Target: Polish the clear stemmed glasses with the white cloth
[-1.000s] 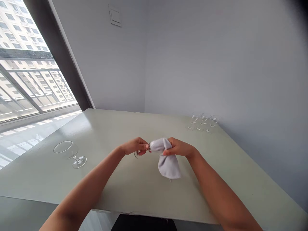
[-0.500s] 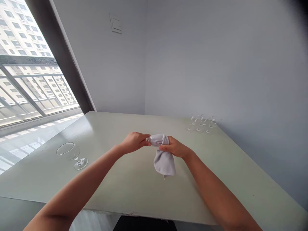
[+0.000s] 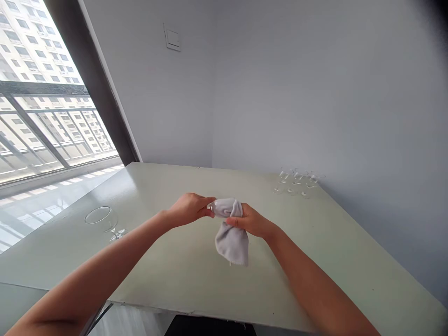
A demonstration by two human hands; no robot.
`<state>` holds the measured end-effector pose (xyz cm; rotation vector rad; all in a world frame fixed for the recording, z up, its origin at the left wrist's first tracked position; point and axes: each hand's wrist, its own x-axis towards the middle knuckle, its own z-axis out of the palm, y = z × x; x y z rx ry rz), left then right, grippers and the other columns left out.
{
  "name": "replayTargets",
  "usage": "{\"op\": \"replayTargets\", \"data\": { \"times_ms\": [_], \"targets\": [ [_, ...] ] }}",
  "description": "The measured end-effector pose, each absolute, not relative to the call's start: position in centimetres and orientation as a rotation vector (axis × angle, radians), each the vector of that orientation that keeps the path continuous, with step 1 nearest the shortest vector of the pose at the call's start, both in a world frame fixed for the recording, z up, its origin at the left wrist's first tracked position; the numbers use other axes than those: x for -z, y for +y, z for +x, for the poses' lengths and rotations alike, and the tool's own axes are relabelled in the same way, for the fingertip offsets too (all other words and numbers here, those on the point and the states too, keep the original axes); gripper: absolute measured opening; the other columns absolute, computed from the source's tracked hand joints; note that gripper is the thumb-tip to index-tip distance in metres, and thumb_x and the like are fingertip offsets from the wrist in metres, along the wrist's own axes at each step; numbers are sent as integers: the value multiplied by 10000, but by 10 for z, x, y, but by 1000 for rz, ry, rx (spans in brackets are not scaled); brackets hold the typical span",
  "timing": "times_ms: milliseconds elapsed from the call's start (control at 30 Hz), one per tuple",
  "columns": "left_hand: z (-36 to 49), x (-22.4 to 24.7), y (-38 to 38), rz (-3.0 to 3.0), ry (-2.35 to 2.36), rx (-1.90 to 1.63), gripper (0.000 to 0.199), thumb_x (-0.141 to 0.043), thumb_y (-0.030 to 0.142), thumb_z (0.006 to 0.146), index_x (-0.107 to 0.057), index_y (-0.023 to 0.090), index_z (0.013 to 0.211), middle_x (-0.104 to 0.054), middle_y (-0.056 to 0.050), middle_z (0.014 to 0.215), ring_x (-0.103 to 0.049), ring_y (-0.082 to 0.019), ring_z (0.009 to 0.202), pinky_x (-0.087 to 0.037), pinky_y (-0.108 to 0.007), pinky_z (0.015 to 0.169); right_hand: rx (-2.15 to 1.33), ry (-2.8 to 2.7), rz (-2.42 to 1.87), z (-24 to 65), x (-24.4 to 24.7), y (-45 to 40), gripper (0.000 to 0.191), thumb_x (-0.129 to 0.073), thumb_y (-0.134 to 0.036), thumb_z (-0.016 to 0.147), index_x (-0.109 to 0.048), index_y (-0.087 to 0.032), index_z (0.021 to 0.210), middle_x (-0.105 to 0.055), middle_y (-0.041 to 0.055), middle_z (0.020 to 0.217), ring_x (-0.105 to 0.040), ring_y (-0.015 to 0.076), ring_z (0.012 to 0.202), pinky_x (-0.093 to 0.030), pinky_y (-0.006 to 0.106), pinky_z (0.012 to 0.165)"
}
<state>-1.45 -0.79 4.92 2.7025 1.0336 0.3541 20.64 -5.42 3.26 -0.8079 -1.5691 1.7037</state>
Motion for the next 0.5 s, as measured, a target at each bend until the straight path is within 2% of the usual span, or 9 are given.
{"op": "replayTargets", "data": {
  "times_ms": [67,133,200,267,333,400,500],
  "targets": [
    [-21,-60,-7,2458,840,-89,365,-400,522,824,-617,229,833,-610,5,640,-547,-130,567,-365,-235,539,-1659,-1769,-853,209,-33,-57,249,-682,-293,660,-629,-159,864,-533,-7,689,-472,122,639,-376,234,559],
    [-22,-65,-8,2330,764,26,398,-378,522,832,-620,214,765,-619,-3,646,-554,-126,562,-373,-229,526,-1648,-1735,-861,208,-28,-55,198,-680,-295,662,-635,-146,785,-513,-11,650,-458,114,613,-367,229,543],
    [-18,-62,-11,2473,917,-150,352,-381,478,848,-623,222,863,-639,-25,723,-576,-148,633,-397,-253,583,-1679,-1470,-852,202,-21,-49,194,-678,-300,666,-631,-137,762,-497,-11,621,-449,104,575,-372,230,526],
    [-12,-54,-14,2761,1138,-467,302,-411,402,857,-576,227,1040,-637,-63,839,-580,-185,764,-403,-305,696,-1718,-1127,-835,196,-17,-45,226,-681,-307,662,-625,-139,803,-511,-1,635,-469,110,575,-404,247,546],
    [-6,-46,-15,3002,1234,-659,324,-427,354,858,-520,208,1133,-620,-87,852,-563,-208,821,-375,-352,777,-1742,-911,-813,191,-17,-44,268,-672,-326,670,-615,-149,864,-529,11,670,-495,123,599,-429,269,582],
    [-5,-42,-14,3104,1189,-672,330,-410,371,865,-518,195,1122,-600,-67,754,-557,-197,760,-365,-349,765,-1729,-927,-799,190,-21,-49,264,-662,-342,680,-606,-160,862,-514,1,656,-484,117,582,-421,265,576],
    [-12,-48,-11,2994,1063,-643,345,-389,449,860,-546,220,1065,-560,-13,648,-528,-149,635,-358,-283,659,-1616,-1292,-844,194,-28,-59,208,-655,-340,692,-583,-159,764,-452,-25,602,-425,96,546,-369,236,530]
  ]
}}
